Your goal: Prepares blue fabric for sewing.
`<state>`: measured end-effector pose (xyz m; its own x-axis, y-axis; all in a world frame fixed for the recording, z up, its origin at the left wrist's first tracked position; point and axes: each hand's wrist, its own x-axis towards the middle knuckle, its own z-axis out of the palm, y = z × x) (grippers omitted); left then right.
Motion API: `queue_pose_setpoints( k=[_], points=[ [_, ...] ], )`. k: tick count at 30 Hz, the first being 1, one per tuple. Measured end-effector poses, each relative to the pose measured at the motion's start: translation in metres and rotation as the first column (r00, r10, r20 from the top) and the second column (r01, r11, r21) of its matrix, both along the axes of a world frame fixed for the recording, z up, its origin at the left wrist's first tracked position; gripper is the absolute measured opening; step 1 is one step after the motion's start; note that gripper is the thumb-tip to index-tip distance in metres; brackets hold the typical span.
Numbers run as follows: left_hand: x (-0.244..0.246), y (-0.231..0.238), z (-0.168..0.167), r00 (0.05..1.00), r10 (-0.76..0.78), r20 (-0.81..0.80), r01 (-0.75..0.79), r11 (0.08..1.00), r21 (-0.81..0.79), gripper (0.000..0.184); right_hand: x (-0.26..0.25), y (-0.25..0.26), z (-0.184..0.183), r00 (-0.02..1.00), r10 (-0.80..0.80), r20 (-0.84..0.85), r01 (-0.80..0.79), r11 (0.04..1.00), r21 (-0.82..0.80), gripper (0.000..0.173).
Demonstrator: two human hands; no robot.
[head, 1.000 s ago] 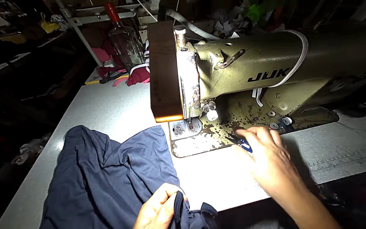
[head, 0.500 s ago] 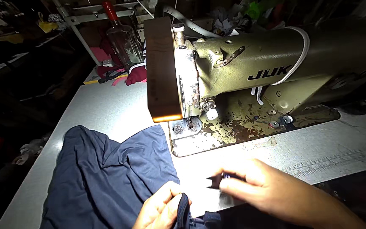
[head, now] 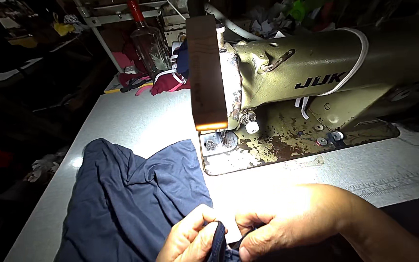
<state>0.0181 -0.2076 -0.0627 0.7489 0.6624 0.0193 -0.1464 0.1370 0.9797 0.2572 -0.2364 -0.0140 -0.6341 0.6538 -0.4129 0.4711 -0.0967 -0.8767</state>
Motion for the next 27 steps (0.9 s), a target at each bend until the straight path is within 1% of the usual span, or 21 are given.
queue_pose_setpoints(
  k=[2,5,8,13,16,18,21,24,27],
  points=[
    [-0.001,0.0,-0.001,1.0,-0.008,0.003,0.007,1.0,0.008,0.02,-0.003,0.0,-0.002,1.0,0.026,-0.016,-0.026,0.999,0.024,0.033],
    [0.0,-0.001,-0.001,1.0,-0.009,0.009,0.009,1.0,0.006,0.02,-0.006,0.001,-0.008,0.998,0.035,-0.059,-0.034,0.999,0.026,0.033],
    [0.0,-0.001,-0.002,1.0,-0.016,-0.001,0.016,1.0,0.024,0.02,-0.008,0.002,-0.011,0.996,0.016,-0.089,-0.019,0.999,-0.032,0.029],
    [0.0,-0.002,-0.002,1.0,-0.009,-0.009,0.009,1.0,0.017,0.02,-0.01,0.003,-0.01,0.996,0.002,-0.084,-0.01,0.996,-0.093,0.027],
    [0.0,-0.001,-0.004,1.0,-0.001,0.009,0.001,0.999,0.047,0.02,-0.008,0.002,-0.012,0.994,0.011,-0.106,-0.016,0.999,-0.045,0.029],
    [-0.002,0.001,-0.005,0.999,0.016,0.028,-0.018,0.997,0.07,0.019,-0.005,0.001,-0.012,0.997,0.0,-0.081,-0.001,1.0,-0.014,0.031],
    [-0.002,0.003,-0.006,0.998,0.048,0.027,-0.051,0.994,0.101,0.02,-0.003,-0.001,-0.015,0.998,-0.022,-0.062,0.021,1.0,-0.02,0.031],
    [-0.002,0.002,-0.005,0.996,0.084,0.042,-0.086,0.995,0.058,0.021,0.0,-0.001,-0.013,0.998,-0.034,-0.049,0.033,0.999,-0.027,0.03],
    [-0.003,0.001,-0.006,0.995,0.089,0.045,-0.09,0.995,0.036,0.022,0.004,-0.001,-0.01,0.996,-0.067,-0.066,0.069,0.997,0.027,0.029]
  ],
)
